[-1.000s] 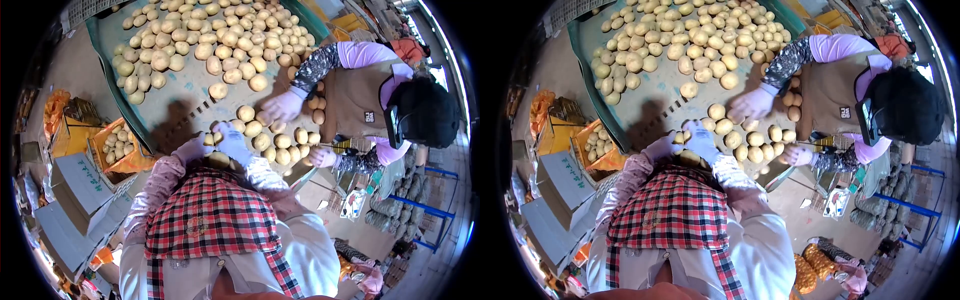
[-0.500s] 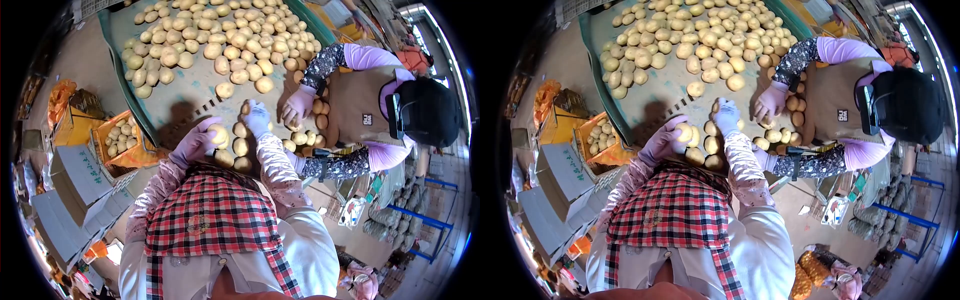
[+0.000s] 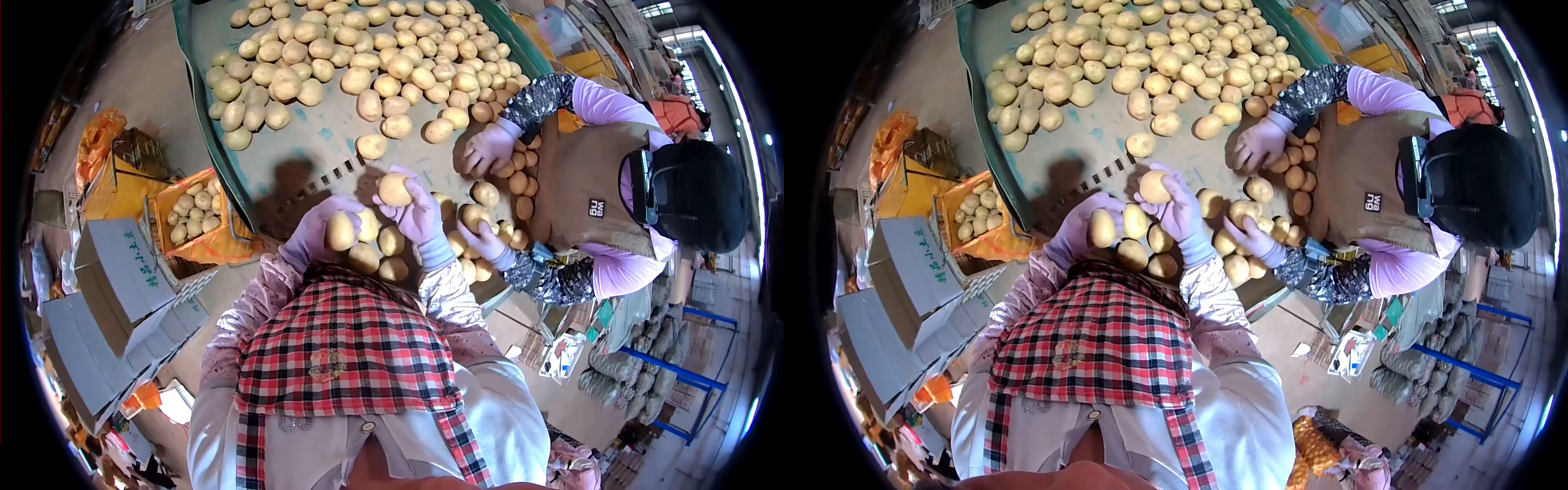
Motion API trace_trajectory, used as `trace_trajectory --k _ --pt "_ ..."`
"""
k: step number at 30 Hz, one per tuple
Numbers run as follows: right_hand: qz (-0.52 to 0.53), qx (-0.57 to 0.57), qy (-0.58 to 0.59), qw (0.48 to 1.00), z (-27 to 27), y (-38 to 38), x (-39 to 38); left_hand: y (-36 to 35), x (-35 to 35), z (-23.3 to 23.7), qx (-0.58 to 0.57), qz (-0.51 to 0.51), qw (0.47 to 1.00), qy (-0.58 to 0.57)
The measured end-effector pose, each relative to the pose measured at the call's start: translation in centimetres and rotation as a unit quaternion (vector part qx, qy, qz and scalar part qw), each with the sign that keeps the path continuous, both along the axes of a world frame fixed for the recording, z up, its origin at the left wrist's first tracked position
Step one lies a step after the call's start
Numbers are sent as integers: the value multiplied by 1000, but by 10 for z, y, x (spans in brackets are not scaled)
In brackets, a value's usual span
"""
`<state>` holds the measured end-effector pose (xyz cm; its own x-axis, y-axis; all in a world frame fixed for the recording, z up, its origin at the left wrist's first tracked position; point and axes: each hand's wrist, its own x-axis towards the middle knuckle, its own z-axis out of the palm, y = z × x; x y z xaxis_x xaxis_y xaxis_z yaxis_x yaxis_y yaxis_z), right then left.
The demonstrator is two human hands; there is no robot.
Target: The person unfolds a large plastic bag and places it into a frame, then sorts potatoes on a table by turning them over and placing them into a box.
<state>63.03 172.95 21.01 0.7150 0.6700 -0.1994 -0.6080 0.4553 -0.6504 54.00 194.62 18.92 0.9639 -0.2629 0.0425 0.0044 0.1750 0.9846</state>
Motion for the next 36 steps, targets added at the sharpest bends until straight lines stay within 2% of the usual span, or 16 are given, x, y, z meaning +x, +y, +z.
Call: trace_trajectory --k 2,4,5,7,10,12,14,18,20,22,24,25,26,28,35,36 --pt "-72 -265 -175 946 5 13 -10 3 0 0 -210 -94 953 200" --pt "-63 -231 -214 947 38 22 -30 8 -1 5 -465 -136 780 396" --pt "-63 -242 -196 948 50 21 -35 8 -7 -21 -310 -43 902 297" --pt "-142 -350 -287 880 14 6 -38 16 -8 -6 -427 -32 846 317" --pt "-123 -680 -341 637 -19 -27 -54 34 -7 12 -521 -90 805 269" --pt "-164 -648 -289 685 -60 -59 -66 42 -8 14 -505 -69 821 258" --pt "-216 -553 -156 789 -55 -61 -71 46 -9 20 -491 -51 833 251" --pt "-176 -662 -366 630 -53 -42 -65 40 -7 17 -508 -59 820 257" --pt "-47 -649 -351 673 -35 -24 -54 36 -11 3 -511 -71 814 268" --pt "-105 -590 -378 706 -57 -22 -42 36 -10 -4 -486 -79 827 272" --pt "-107 -325 -25 939 -71 -23 -26 34 -9 7 -458 -61 841 281" --pt "-125 -190 105 968 -76 -30 -22 34 -10 8 -454 -68 841 285" --pt "-21 18 192 981 -72 -37 -16 34 -9 9 -450 -76 842 288" --pt "40 159 188 968 -68 -42 -19 32 -9 13 -468 -77 832 289" --pt "14 98 150 984 -21 -26 -22 16 -11 28 -462 -47 828 314" --pt "-5 4 135 991 -18 -20 -24 11 -11 36 -465 -36 828 313"
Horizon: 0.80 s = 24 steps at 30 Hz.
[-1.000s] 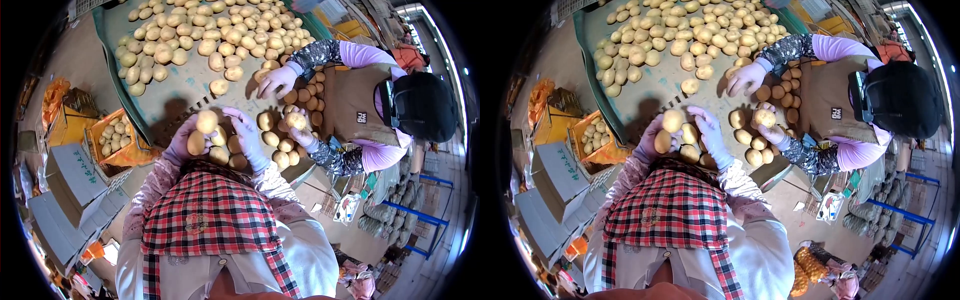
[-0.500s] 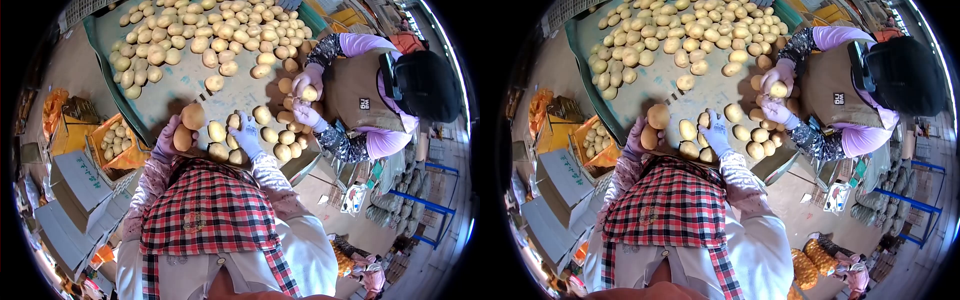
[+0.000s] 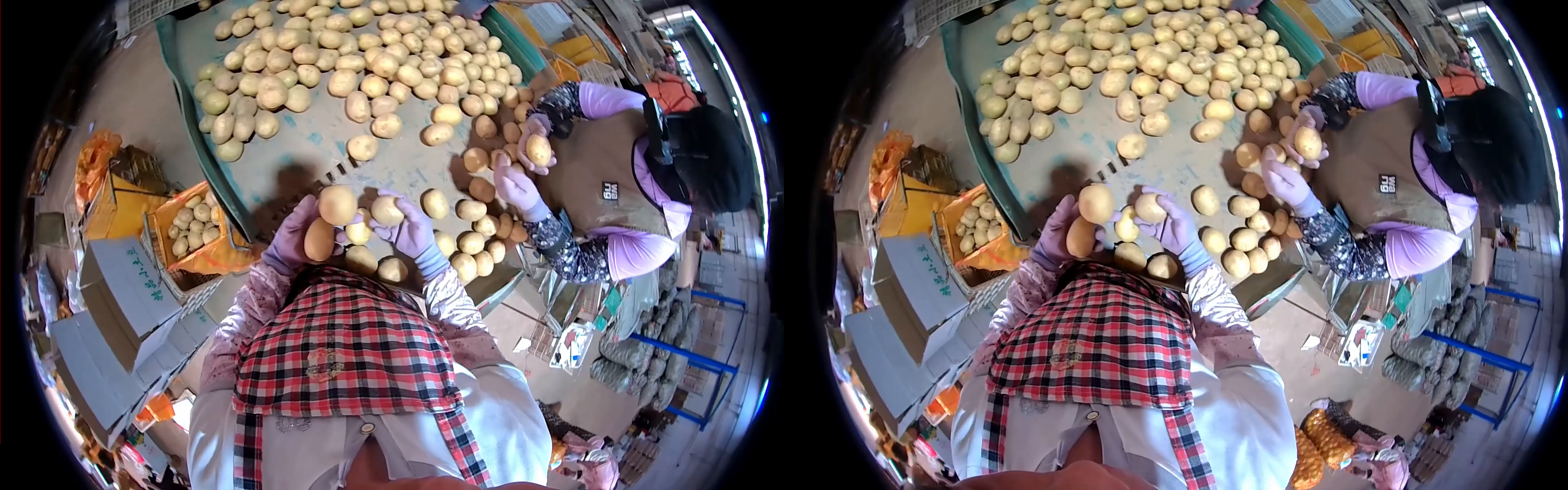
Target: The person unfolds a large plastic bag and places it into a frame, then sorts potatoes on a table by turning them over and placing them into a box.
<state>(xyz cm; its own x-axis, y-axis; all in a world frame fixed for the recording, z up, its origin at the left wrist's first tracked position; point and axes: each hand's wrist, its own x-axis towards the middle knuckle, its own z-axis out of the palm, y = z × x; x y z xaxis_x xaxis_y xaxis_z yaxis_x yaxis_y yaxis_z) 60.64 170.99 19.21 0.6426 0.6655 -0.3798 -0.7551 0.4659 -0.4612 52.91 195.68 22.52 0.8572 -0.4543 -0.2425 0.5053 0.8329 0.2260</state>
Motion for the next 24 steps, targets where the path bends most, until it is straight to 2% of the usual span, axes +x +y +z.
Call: trace_trajectory --k 2,3,4,5,6,7,8,9,10,11,12,14,15,16,18,19,21,23,24 --pt "-23 -227 -51 972 -10 15 -11 -3 1 1 18 1 1000 -11" --pt "10 -299 -120 946 -3 22 -15 -4 2 -7 16 -5 1000 -19" --pt "64 -300 -200 930 -54 11 -13 -5 3 -11 14 -11 999 -28" --pt "92 -400 -242 879 -34 15 -16 -5 1 -6 69 4 996 -57" --pt "118 -495 -282 813 -10 18 -21 -5 2 8 102 26 991 -85" --pt "84 -556 -429 707 -17 14 -24 -6 3 24 135 48 983 -111" --pt "95 -601 -492 623 -15 11 -22 -4 2 36 167 70 974 -137" --pt "160 -686 -506 498 -14 12 -15 3 2 39 218 39 967 -126" --pt "217 -753 -507 359 -12 13 -7 6 4 36 305 65 936 -163" --pt "218 -738 -529 358 -6 13 -3 5 7 32 389 89 896 -196" --pt "124 -709 -569 398 -2 16 -6 4 8 29 470 110 847 -224" --pt "34 -559 -611 560 16 41 -12 4 5 27 523 143 809 -227" --pt "38 -492 -629 601 18 53 -18 3 2 29 530 157 800 -234" --pt "140 -507 -649 550 -14 53 -19 3 1 31 536 171 790 -245" --pt "334 -581 -659 341 9 61 -30 4 -3 33 592 204 739 -248" --pt "322 -604 -665 298 2 60 -27 6 -6 35 625 212 709 -249" --pt "312 -611 -522 506 -7 58 -1 9 -11 38 697 228 636 -241" --pt "208 -436 -357 800 -9 55 -1 8 -16 37 754 210 571 -249" --pt "149 -334 -256 895 10 63 -4 9 -15 37 780 204 534 -255"
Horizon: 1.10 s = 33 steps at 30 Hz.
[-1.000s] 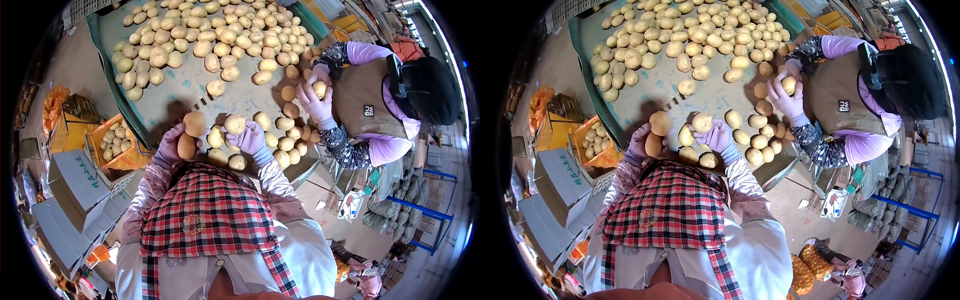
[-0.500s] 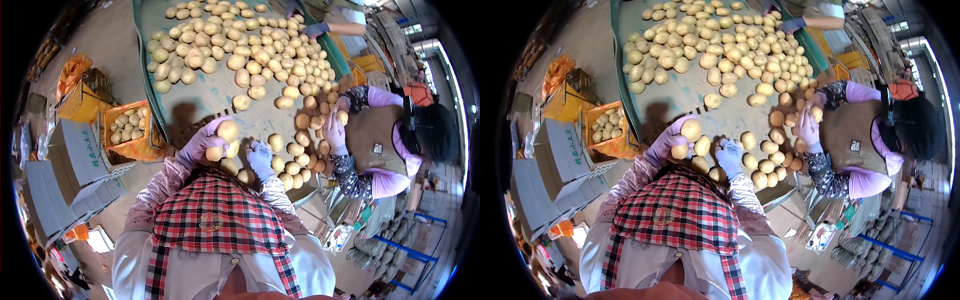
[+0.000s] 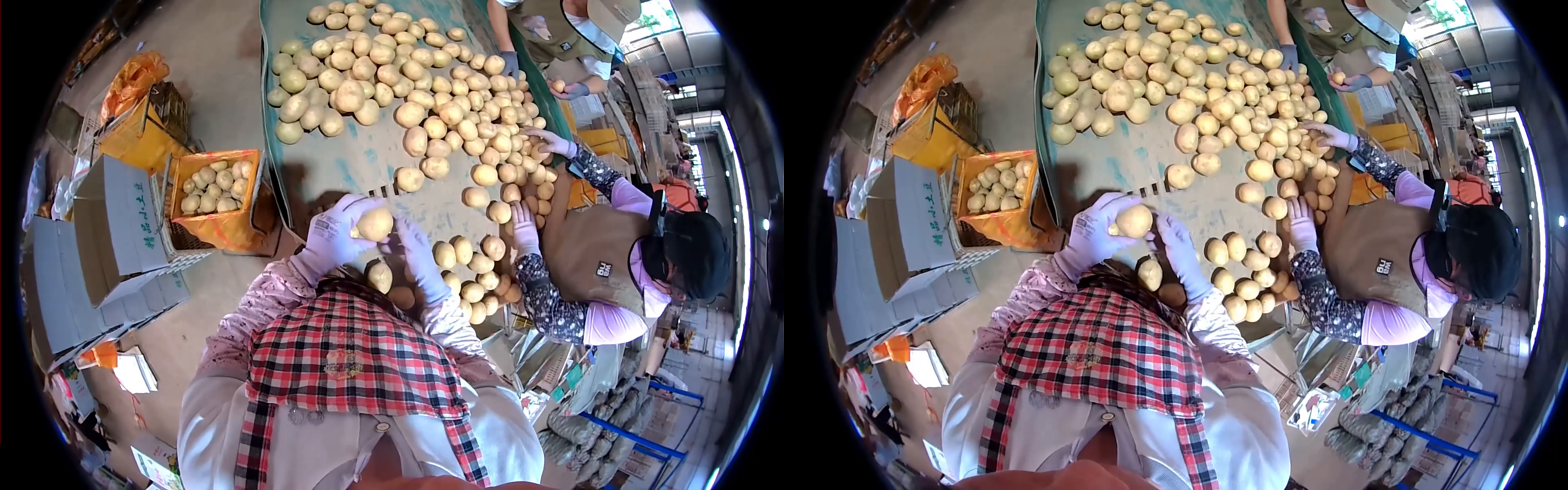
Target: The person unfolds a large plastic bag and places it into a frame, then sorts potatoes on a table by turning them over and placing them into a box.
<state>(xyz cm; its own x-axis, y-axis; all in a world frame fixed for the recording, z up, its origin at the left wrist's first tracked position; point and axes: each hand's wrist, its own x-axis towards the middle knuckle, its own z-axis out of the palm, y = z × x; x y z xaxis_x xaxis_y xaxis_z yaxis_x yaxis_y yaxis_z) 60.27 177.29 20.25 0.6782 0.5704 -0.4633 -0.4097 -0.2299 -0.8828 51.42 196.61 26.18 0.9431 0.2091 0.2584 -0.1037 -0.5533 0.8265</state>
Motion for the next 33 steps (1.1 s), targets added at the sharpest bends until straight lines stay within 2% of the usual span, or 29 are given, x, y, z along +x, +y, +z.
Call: trace_trajectory --k 2,3,4,5,6,7,10,11,14,15,16,18,20,22,23,24,25,26,27,28,29,30,31,32,33 --pt "-51 251 117 959 38 24 -12 -4 1 -2 -83 -30 996 21" --pt "-90 243 84 962 15 22 -8 -3 3 0 -143 -48 988 14" --pt "-57 279 127 950 19 21 0 -1 5 1 -201 -65 977 7" --pt "-24 314 173 933 33 20 5 5 2 -2 -341 -62 936 68" --pt "8 347 220 912 40 20 8 14 3 -5 -351 -63 928 107" --pt "7 365 220 905 37 20 8 18 3 -8 -349 -51 930 103" --pt "-12 356 159 921 48 41 4 25 4 -5 -280 -52 956 71" --pt "-46 336 134 931 46 48 1 28 5 -4 -245 -59 966 56" --pt "-42 176 -36 983 33 57 2 30 6 -11 -321 -46 938 120" --pt "-48 95 -83 991 43 67 2 28 7 -20 -321 -14 939 122" --pt "-41 56 -169 983 37 72 6 27 5 -31 -414 -2 901 128" --pt "20 -79 -304 949 36 81 38 30 7 -43 -581 17 802 137" --pt "78 -280 -459 839 51 94 93 32 10 -44 -675 18 720 161" --pt "26 -310 -514 799 28 97 157 35 16 -43 -757 13 631 167" --pt "16 -338 -559 757 12 95 188 34 19 -49 -747 17 645 162" --pt "5 -365 -600 712 0 93 213 36 23 -48 -753 22 637 165" --pt "12 -404 -581 706 -3 92 224 38 28 -45 -758 27 629 168" --pt "-11 -388 -556 735 -21 87 231 40 32 -45 -764 33 621 172" --pt "8 -426 -600 677 -37 83 225 40 35 -51 -746 84 631 193" --pt "26 -462 -637 616 -48 78 211 41 38 -58 -736 85 642 199" --pt "32 -433 -637 637 -43 70 194 41 41 -67 -725 86 652 205" --pt "47 -421 -622 659 -4 65 167 41 43 -79 -715 87 661 211" --pt "69 -421 -581 693 -9 57 155 37 43 -99 -719 121 647 224" --pt "52 -392 -627 671 -36 34 145 35 44 -100 -716 108 647 239" --pt "43 -375 -646 663 -35 20 125 32 44 -98 -713 94 646 255"
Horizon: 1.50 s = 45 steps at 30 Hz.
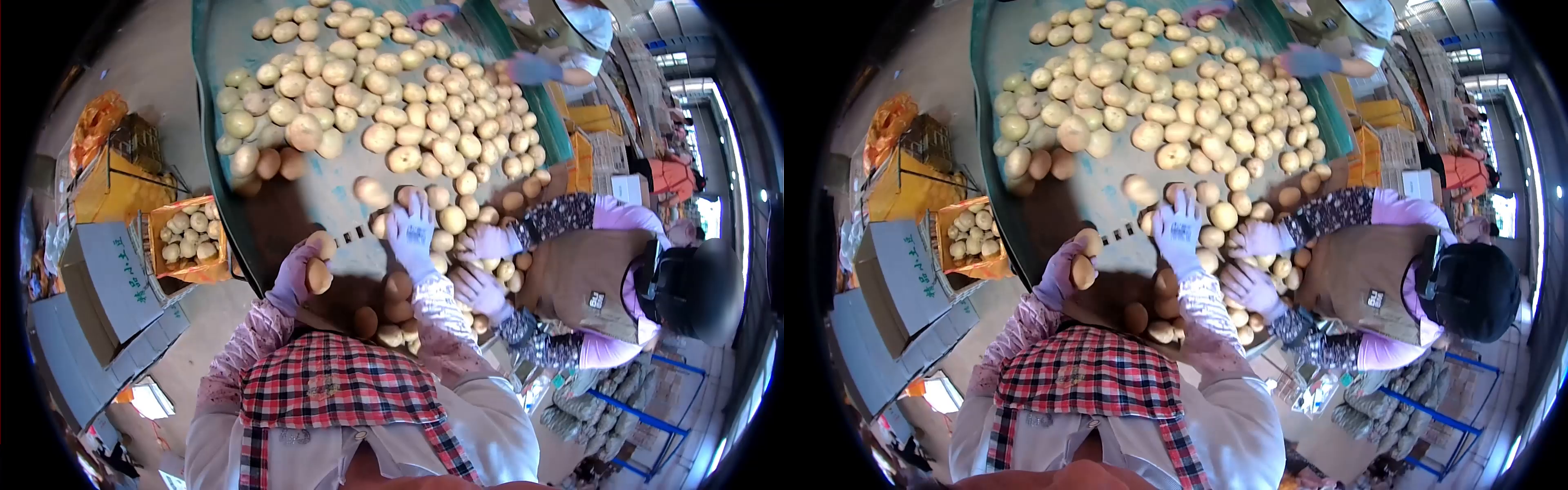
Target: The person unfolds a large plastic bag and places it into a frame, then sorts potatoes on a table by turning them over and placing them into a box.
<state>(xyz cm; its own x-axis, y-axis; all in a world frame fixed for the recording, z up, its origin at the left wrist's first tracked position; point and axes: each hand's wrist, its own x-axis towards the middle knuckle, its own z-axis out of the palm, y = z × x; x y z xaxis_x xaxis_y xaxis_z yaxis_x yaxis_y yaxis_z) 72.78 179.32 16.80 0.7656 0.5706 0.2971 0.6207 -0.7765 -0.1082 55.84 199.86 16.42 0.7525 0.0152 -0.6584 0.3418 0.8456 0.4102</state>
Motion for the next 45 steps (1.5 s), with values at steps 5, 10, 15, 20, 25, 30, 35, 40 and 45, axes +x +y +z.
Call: trace_trajectory --k 5,10,15,20,25,30,35,40,45 --pt "-81 113 212 967 8 -54 -28 -17 7 -4 -87 -72 992 55" --pt "-98 64 11 993 5 -14 79 -22 5 6 -101 -125 985 -67" --pt "-161 -139 101 972 9 14 115 -22 7 21 -39 -84 992 -80" --pt "-33 485 493 721 9 -5 105 -25 7 21 -6 -56 990 -132" --pt "161 612 724 274 81 3 31 -34 16 46 21 -56 980 -190" --pt "166 621 717 270 101 10 -27 -34 22 71 290 -135 893 -316" --pt "148 568 685 431 89 7 -52 -29 16 104 209 -189 940 -190" --pt "86 415 429 798 122 24 -85 -38 5 91 217 -158 934 -237" --pt "-9 519 517 681 130 24 -101 -36 -1 99 202 -127 935 -261"
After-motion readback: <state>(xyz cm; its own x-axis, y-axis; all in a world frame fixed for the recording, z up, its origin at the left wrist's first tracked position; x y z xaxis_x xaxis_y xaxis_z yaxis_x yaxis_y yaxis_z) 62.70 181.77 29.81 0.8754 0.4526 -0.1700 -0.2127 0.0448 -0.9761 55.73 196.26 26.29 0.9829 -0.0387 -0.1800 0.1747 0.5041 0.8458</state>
